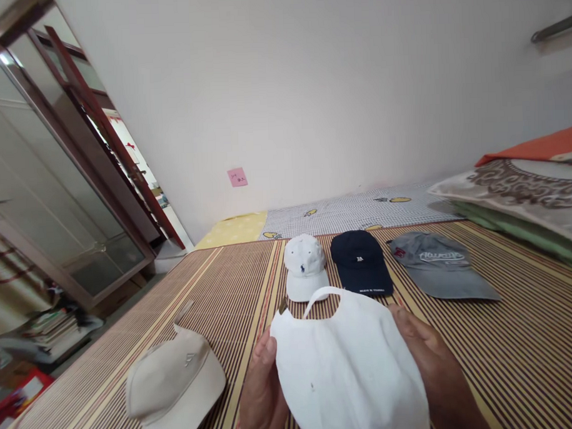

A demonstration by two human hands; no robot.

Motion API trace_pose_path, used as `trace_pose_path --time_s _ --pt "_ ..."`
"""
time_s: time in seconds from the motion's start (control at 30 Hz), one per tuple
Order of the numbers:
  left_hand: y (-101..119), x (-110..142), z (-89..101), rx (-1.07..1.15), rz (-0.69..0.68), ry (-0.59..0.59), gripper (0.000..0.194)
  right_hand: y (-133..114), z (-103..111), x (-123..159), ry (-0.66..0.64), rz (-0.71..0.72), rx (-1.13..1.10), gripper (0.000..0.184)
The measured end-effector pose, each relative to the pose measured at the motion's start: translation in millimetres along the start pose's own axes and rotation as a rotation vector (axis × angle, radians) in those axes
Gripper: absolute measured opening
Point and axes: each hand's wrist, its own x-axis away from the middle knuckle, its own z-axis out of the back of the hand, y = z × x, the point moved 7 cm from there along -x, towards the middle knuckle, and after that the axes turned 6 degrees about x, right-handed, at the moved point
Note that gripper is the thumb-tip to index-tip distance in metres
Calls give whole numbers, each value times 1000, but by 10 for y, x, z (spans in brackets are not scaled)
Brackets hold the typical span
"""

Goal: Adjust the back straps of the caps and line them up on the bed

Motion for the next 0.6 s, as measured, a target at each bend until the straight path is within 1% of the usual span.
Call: trace_pose_path --time_s 0.07,0.13,0.17,0.23,0.3,0.37,0.43,0.47,0.53,0.6 --pt "4 -34 41 51 -12 8 20 -59 -9 25 34 -7 38 61" --pt "0 -76 115 78 -5 -11 28 -79 -39 26 18 -10 29 60" --pt "-8 -95 146 82 11 -38 32 -66 -55 16 -1 -13 5 59" --pt "-18 -121 180 92 37 -106 37 7 -75 -20 -37 -40 -65 57" --pt "-11 -128 173 109 46 -156 40 104 -75 -63 -54 -84 -140 54" --pt "-5 -120 141 126 51 -168 41 172 -79 -92 -78 -126 -223 47" --pt "-9 -106 124 124 60 -128 40 162 -104 -92 -141 -139 -288 38" --pt "-4 -97 136 116 50 -85 37 131 -116 -83 -179 -136 -300 35" --pt "33 -71 206 88 -5 40 29 37 -110 -56 -228 -101 -277 33" --pt "103 -22 285 19 -89 169 21 -65 -58 -37 -226 -42 -203 34"
